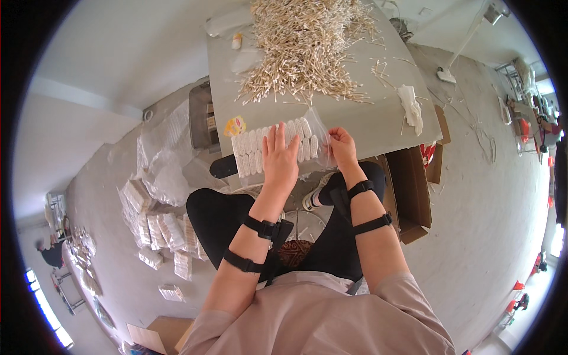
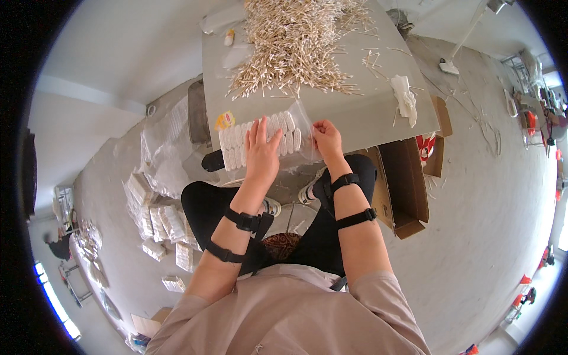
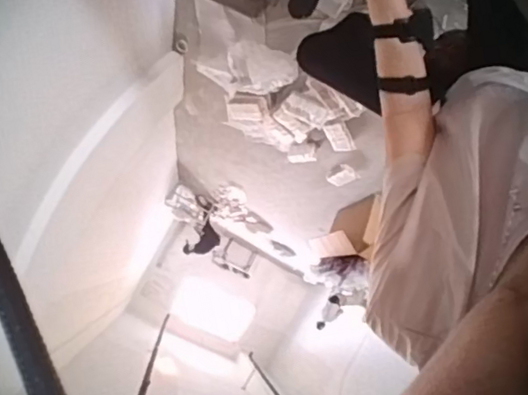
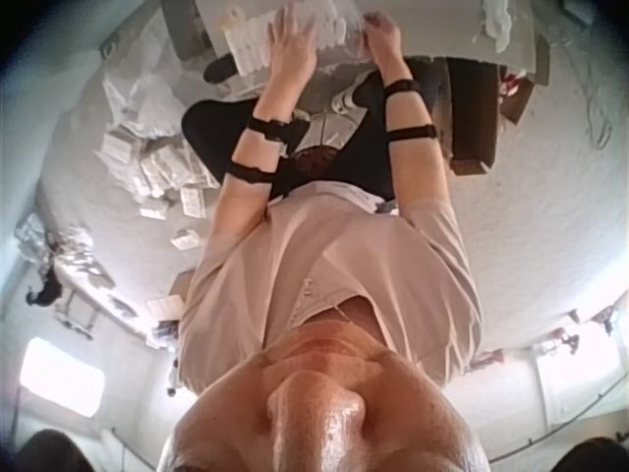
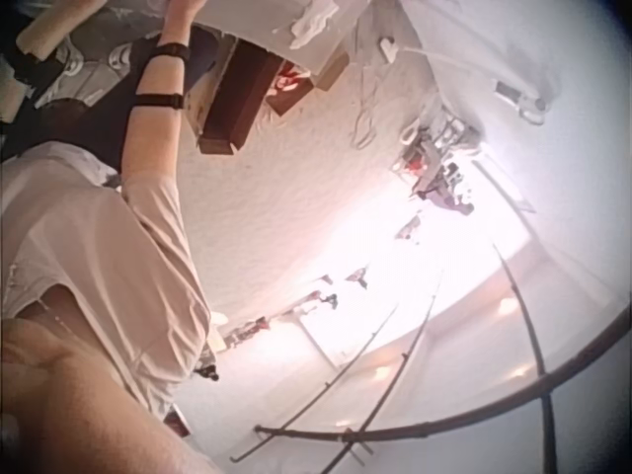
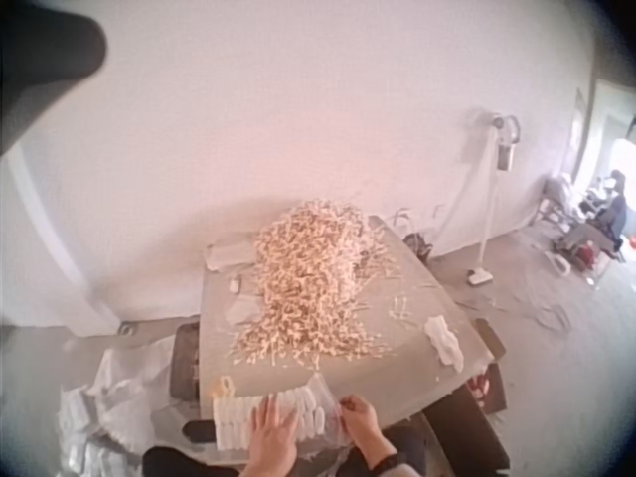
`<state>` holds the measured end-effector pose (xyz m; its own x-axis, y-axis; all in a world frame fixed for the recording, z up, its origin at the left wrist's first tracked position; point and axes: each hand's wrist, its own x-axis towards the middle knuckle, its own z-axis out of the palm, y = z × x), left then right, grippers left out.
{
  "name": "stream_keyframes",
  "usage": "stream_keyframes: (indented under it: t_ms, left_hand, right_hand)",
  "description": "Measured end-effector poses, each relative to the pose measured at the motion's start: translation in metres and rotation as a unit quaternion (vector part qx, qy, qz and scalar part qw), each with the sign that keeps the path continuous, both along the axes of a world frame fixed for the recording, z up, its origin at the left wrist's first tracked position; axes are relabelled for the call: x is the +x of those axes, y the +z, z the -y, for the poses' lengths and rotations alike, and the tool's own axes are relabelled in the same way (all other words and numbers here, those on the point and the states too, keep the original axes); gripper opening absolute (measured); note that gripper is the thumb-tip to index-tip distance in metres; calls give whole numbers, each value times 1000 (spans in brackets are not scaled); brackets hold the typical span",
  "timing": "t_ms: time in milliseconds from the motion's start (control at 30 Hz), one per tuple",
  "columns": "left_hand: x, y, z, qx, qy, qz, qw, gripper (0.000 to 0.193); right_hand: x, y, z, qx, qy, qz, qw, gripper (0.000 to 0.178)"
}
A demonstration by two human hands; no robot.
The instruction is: The person packs cotton swabs into a plastic bag, seals it, and places it into a bin. They then separate a small plastic bag from a stack and insert a yellow packet into it.
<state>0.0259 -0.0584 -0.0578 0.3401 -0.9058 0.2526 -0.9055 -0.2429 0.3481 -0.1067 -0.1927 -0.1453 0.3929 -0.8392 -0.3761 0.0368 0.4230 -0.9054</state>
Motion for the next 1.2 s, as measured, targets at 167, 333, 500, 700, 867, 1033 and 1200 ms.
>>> stream_keyframes:
  t_ms: [167, 333, 500, 700, 867, 1033, 1200]
  left_hand:
    - [1, 3, -3, 1, -22, -28, 999, 34]
    - [37, -1, -8, -96, 107, -123, 982, 38]
    - [98, -22, -51, -83, 269, -50, 958, 30]
    - [104, -26, -54, 3, 237, -180, 955, 39]
    - [100, -24, -53, 16, 241, -198, 950, 39]
    - [96, -16, -55, 22, 236, -221, 946, 34]
    - [100, -19, -62, 25, 209, -274, 938, 30]
  right_hand:
    - [1, 1, -2, -6, 5, 6, 1000, 9]
    - [-4, 14, 0, 54, 2, 18, 998, 18]
    - [-1, 37, -15, 83, 15, 64, 994, 28]
    - [0, 40, -34, -73, 121, -104, 985, 25]
    - [10, 43, -49, -179, 56, -200, 962, 19]
    - [19, 38, -54, -231, 14, -216, 949, 18]
    - [27, 49, -50, -261, 55, -261, 928, 19]
